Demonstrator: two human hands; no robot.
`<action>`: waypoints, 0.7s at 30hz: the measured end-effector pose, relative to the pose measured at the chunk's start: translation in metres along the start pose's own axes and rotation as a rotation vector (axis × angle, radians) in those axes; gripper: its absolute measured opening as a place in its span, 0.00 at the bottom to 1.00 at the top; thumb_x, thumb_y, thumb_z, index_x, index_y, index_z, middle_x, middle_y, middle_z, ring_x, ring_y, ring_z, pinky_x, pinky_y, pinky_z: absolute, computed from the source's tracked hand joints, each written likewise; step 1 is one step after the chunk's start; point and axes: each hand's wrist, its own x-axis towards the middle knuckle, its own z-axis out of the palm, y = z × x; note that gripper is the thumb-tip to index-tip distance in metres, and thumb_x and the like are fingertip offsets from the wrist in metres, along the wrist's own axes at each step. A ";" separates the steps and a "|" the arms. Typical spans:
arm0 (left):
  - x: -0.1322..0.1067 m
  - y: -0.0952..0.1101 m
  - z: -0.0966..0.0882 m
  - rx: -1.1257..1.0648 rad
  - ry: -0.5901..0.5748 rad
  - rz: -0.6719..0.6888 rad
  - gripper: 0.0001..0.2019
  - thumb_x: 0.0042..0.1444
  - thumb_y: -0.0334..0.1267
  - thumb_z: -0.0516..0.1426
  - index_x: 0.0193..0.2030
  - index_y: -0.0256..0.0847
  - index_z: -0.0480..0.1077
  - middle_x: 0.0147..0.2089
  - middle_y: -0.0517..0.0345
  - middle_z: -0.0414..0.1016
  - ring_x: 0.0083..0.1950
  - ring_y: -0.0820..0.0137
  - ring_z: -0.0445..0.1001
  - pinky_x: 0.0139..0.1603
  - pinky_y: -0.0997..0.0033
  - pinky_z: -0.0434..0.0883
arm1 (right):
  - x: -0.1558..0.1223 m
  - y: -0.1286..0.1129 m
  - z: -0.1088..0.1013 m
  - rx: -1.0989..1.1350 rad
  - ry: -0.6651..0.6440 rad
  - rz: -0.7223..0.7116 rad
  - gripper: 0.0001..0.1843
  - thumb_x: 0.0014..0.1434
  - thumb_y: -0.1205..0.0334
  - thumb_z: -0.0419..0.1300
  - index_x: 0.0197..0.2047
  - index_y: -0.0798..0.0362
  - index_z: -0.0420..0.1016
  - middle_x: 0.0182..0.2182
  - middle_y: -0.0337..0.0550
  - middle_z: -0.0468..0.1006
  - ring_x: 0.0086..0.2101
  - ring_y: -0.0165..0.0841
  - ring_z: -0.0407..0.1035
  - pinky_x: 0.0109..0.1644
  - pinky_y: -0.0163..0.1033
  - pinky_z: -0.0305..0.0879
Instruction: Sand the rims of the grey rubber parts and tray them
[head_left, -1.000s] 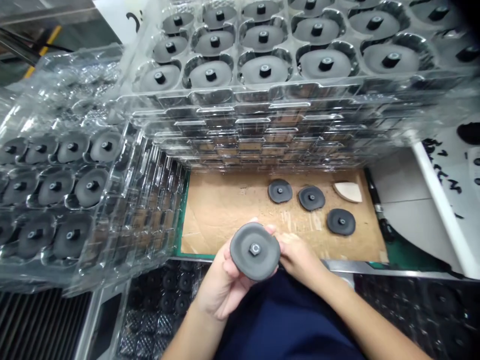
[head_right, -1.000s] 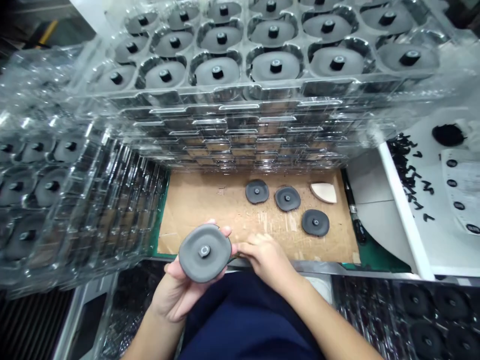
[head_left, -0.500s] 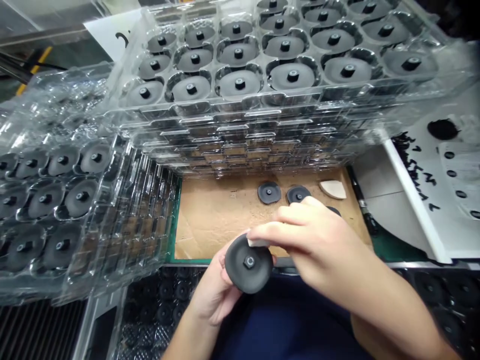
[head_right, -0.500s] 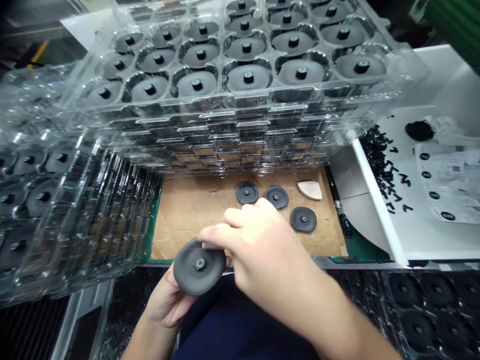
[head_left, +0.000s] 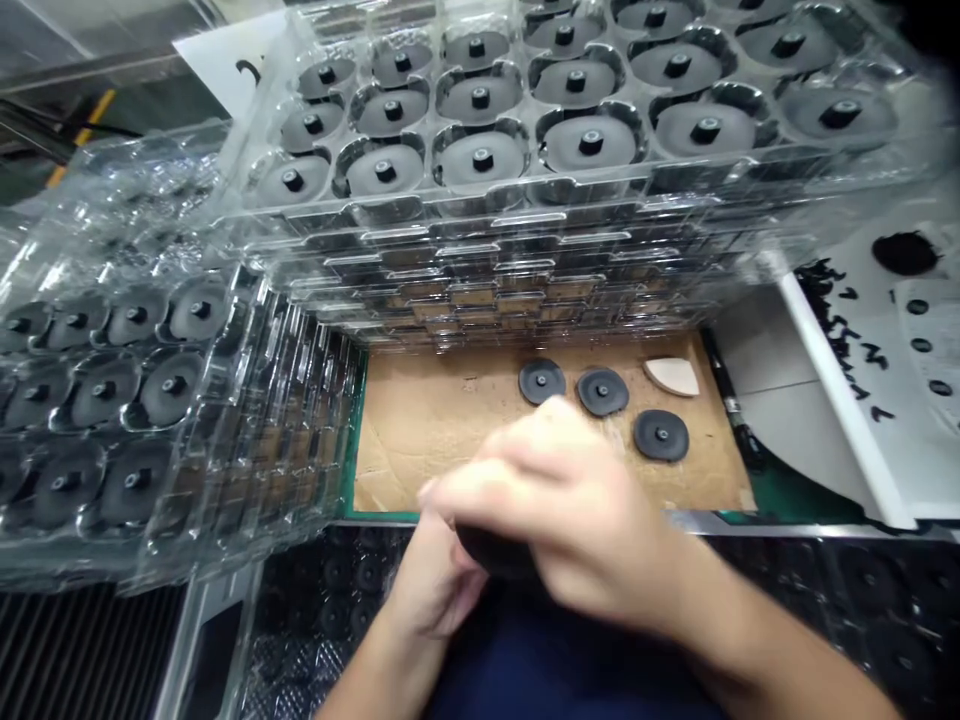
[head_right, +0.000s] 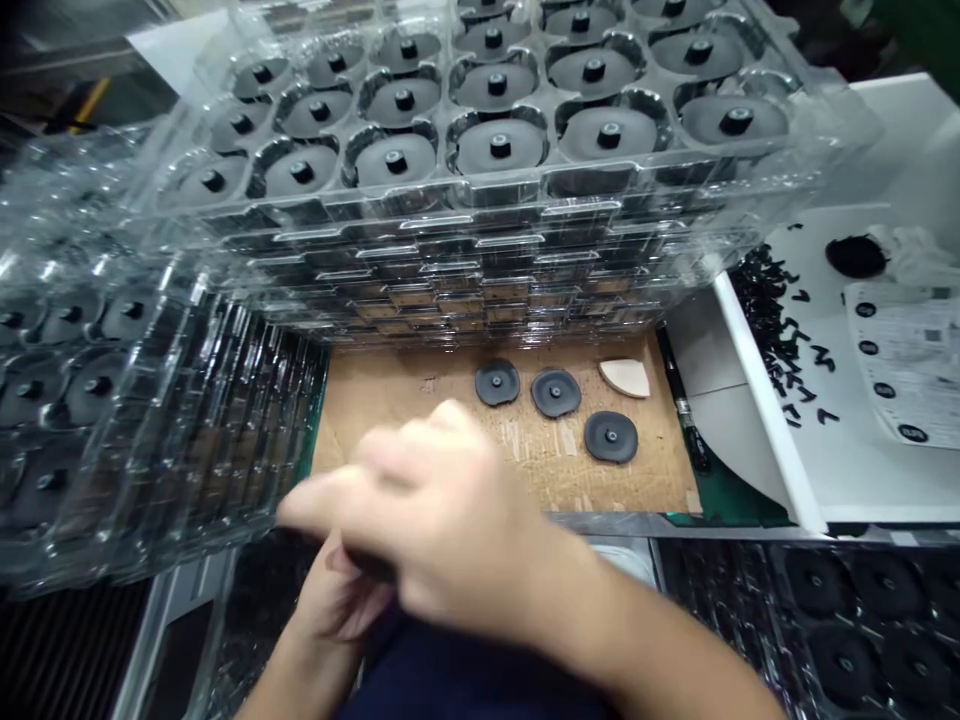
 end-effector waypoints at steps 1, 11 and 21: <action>0.000 -0.001 -0.001 -0.093 0.011 0.000 0.28 0.44 0.49 0.62 0.52 0.37 0.72 0.46 0.51 0.78 0.45 0.61 0.76 0.43 0.69 0.74 | -0.003 0.009 0.001 -0.003 0.039 0.111 0.17 0.62 0.71 0.46 0.43 0.51 0.75 0.32 0.39 0.76 0.33 0.29 0.68 0.37 0.38 0.58; 0.003 0.007 -0.010 -0.677 0.073 -0.184 0.28 0.38 0.42 0.68 0.50 0.47 0.72 0.52 0.53 0.75 0.54 0.59 0.71 0.50 0.68 0.71 | -0.079 0.064 0.065 -0.029 -0.144 0.511 0.13 0.58 0.71 0.55 0.35 0.49 0.79 0.24 0.37 0.77 0.28 0.30 0.72 0.34 0.35 0.65; 0.004 -0.007 -0.006 -0.769 0.029 -0.224 0.24 0.45 0.39 0.66 0.52 0.47 0.71 0.50 0.56 0.76 0.51 0.67 0.73 0.53 0.71 0.69 | -0.003 -0.020 0.021 0.073 0.119 0.224 0.12 0.61 0.70 0.52 0.45 0.57 0.74 0.35 0.45 0.79 0.33 0.33 0.71 0.38 0.38 0.66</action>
